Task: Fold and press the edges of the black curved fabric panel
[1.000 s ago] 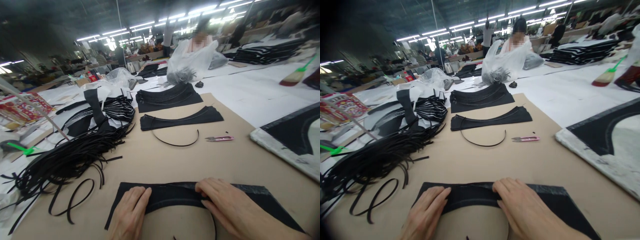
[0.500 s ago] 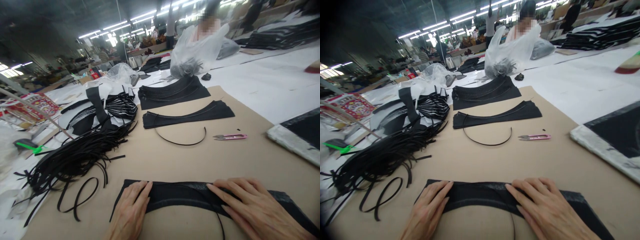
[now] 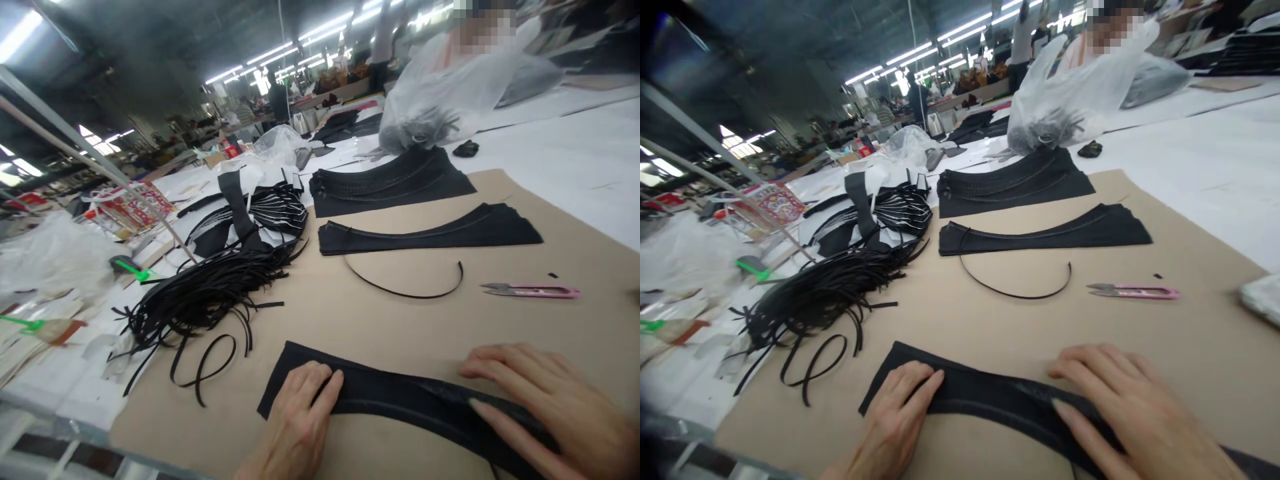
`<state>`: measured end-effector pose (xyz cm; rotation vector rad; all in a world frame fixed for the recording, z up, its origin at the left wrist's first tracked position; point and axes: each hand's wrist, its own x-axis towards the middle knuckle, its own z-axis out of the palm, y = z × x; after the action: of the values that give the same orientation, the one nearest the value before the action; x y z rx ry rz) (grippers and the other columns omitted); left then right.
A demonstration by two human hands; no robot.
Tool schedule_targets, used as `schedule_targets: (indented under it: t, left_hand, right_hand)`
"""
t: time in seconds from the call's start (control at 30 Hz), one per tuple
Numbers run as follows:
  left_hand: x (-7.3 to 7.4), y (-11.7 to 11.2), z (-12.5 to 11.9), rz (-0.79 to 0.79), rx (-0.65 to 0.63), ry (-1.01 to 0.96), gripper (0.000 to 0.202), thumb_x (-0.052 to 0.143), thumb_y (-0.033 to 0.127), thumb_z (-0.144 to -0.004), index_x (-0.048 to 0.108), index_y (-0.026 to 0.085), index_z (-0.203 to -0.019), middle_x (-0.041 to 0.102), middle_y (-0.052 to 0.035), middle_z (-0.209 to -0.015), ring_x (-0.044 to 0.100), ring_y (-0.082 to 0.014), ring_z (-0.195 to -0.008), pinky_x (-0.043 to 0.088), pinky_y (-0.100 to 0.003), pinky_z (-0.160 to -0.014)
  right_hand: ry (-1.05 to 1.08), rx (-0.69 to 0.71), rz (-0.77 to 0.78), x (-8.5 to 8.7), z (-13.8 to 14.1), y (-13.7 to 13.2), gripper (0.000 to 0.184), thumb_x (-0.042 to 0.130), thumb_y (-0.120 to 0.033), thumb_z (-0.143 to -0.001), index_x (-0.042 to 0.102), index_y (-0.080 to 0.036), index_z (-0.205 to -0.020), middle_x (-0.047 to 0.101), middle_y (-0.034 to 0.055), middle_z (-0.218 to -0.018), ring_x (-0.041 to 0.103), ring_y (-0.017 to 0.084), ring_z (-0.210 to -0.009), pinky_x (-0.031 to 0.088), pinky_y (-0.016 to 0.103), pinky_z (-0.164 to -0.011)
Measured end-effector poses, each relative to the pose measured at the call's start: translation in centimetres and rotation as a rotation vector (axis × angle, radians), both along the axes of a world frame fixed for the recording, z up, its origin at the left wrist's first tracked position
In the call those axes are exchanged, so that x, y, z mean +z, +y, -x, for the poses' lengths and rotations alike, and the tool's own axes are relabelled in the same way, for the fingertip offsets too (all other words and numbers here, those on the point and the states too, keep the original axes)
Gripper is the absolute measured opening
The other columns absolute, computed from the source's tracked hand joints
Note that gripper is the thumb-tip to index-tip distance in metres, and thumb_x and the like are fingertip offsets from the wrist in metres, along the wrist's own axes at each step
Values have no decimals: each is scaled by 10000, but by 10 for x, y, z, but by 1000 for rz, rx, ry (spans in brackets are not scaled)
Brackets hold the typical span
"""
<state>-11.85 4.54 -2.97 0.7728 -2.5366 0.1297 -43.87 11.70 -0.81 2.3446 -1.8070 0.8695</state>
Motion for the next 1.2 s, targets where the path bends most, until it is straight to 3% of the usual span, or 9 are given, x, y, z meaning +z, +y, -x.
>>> schedule_targets:
  t: [0.1,0.27,0.5,0.73,0.87,0.97,1.07,1.2]
  left_hand:
    - [2,2,1,55,-5,26,386,378,42,-886,563,57,-1225,607,-138,-1114,538,-236,-1056,502,-364,-909]
    - [5,1,4,147,6,50,343,365,104,-909,605,66,-1152,629,-129,-1051,559,-219,-1010,514,-353,-872]
    - [-5,-3,1,152,41,67,348,374,184,-922,606,107,-1169,623,-102,-1080,544,-202,-1062,434,-376,-1001]
    - [-11,-2,1,186,62,59,356,361,194,-923,620,132,-1159,617,-105,-1092,544,-200,-1073,424,-369,-1008]
    - [-5,-2,2,207,66,48,384,321,164,-924,631,134,-1150,624,-110,-1077,546,-199,-1074,428,-371,-997]
    - [-2,-2,1,196,58,-6,385,327,155,-924,628,137,-1163,626,-110,-1084,545,-199,-1085,430,-363,-995]
    - [-4,-1,2,209,64,11,383,336,142,-913,637,139,-1151,617,-117,-1097,548,-209,-1081,442,-369,-980]
    - [-6,-1,3,224,79,28,391,347,116,-883,645,137,-1135,607,-124,-1117,544,-229,-1095,477,-354,-929]
  right_hand:
    - [129,245,16,17,-47,-32,195,567,-254,-864,563,-260,-1059,624,29,-995,561,229,-871,387,388,-805]
    - [258,315,122,8,-100,-74,132,579,-133,-763,510,-227,-825,563,-6,-767,499,220,-685,309,380,-717]
    - [291,377,148,-9,-104,-85,231,427,9,-760,447,-220,-781,516,-2,-722,447,207,-644,267,369,-723]
    - [205,288,-40,-12,-103,-88,205,393,-41,-866,470,-210,-779,519,9,-721,459,204,-657,245,372,-709]
    - [165,178,-233,2,-96,-92,179,397,-132,-960,505,-202,-837,557,23,-786,500,217,-733,249,377,-714]
    - [130,254,-318,19,-96,-90,125,459,-196,-979,523,-204,-872,572,16,-859,508,210,-800,265,375,-753]
    - [167,294,-276,26,-104,-86,104,627,-245,-896,532,-208,-877,571,9,-891,495,224,-843,269,385,-786]
    - [247,282,-211,19,-120,-88,116,657,-201,-856,541,-207,-851,567,10,-870,487,228,-833,272,388,-788]
